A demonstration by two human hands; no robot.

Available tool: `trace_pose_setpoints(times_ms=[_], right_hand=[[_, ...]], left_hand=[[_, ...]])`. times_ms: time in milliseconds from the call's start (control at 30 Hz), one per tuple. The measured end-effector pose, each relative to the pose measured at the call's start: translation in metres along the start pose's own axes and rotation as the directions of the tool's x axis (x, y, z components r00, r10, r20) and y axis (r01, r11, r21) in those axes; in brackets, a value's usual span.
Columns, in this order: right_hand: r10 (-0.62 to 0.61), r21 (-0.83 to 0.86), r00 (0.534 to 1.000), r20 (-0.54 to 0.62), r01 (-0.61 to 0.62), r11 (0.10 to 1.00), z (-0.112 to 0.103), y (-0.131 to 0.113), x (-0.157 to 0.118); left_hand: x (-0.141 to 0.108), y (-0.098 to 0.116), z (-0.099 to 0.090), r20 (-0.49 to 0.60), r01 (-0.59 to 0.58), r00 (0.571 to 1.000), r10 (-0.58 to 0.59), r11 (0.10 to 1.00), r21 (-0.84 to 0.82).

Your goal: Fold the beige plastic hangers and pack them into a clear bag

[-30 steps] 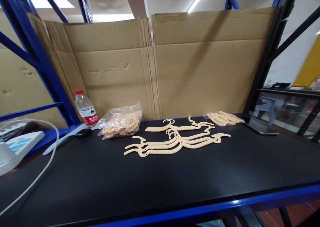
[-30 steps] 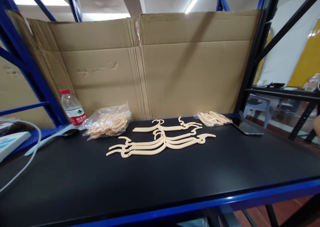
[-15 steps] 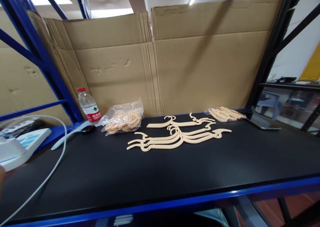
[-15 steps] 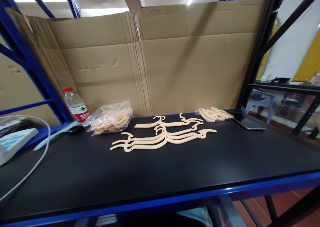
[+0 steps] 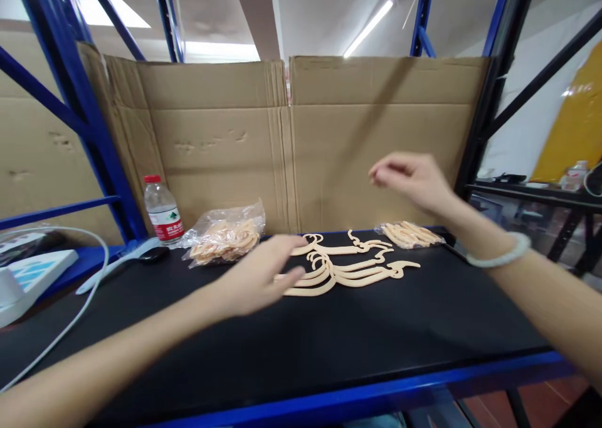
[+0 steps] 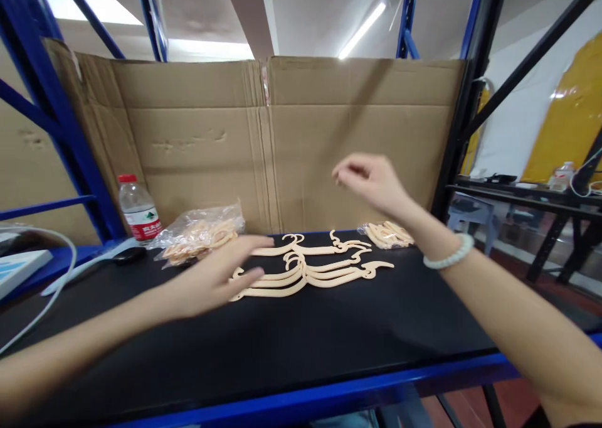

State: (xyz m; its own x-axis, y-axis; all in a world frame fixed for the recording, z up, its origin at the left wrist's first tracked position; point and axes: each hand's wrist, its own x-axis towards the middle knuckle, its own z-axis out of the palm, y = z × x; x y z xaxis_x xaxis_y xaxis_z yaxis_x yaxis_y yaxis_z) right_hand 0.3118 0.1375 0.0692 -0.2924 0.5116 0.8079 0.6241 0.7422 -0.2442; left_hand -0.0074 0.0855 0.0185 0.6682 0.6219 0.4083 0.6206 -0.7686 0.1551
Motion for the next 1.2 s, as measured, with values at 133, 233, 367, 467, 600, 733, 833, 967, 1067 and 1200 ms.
trace_pose_setpoints(times_ms=[133, 233, 367, 467, 600, 733, 833, 967, 1067, 1200], right_hand=[[0.332, -0.238, 0.884, 0.33, -0.263, 0.935, 0.054, 0.046, -0.022], [0.44, -0.367, 0.817, 0.373, -0.306, 0.879, 0.084, 0.08, -0.034], [0.542, -0.488, 0.749, 0.38, -0.336, 0.806, 0.102, 0.099, -0.033], [0.616, -0.575, 0.701, 0.359, -0.354, 0.738, 0.113, 0.101, -0.027], [0.704, -0.647, 0.623, 0.341, -0.388, 0.656, 0.13, 0.103, -0.019], [0.764, -0.655, 0.549, 0.339, -0.446, 0.61, 0.138, 0.11, -0.014], [0.787, -0.619, 0.513, 0.342, -0.507, 0.599, 0.137, 0.115, -0.012], [0.818, -0.511, 0.451, 0.357, -0.638, 0.575, 0.128, 0.116, -0.011], [0.821, -0.363, 0.423, 0.383, -0.749, 0.554, 0.118, 0.112, -0.01], [0.748, -0.061, 0.486, 0.451, -0.82, 0.57, 0.104, 0.093, -0.006]], left_hand=[[-0.023, -0.015, 0.054, 0.283, -0.073, 0.958, 0.047, 0.994, 0.084], [-0.028, -0.018, 0.063, 0.312, -0.076, 0.949, 0.047, 0.994, 0.082], [-0.026, -0.016, 0.06, 0.359, -0.083, 0.931, 0.061, 0.996, 0.046], [-0.025, -0.016, 0.061, 0.38, -0.064, 0.923, 0.052, 0.998, 0.017], [-0.025, -0.02, 0.067, 0.39, -0.061, 0.92, 0.051, 0.998, 0.015], [-0.023, -0.019, 0.07, 0.386, -0.051, 0.922, 0.039, 0.998, 0.021], [-0.021, -0.015, 0.07, 0.388, -0.028, 0.921, 0.023, 1.0, 0.008], [-0.022, -0.012, 0.069, 0.391, -0.003, 0.92, 0.004, 1.0, -0.004], [-0.024, -0.013, 0.068, 0.376, -0.004, 0.927, 0.01, 1.0, -0.016], [-0.026, -0.013, 0.068, 0.267, -0.034, 0.963, 0.043, 0.999, -0.041]])
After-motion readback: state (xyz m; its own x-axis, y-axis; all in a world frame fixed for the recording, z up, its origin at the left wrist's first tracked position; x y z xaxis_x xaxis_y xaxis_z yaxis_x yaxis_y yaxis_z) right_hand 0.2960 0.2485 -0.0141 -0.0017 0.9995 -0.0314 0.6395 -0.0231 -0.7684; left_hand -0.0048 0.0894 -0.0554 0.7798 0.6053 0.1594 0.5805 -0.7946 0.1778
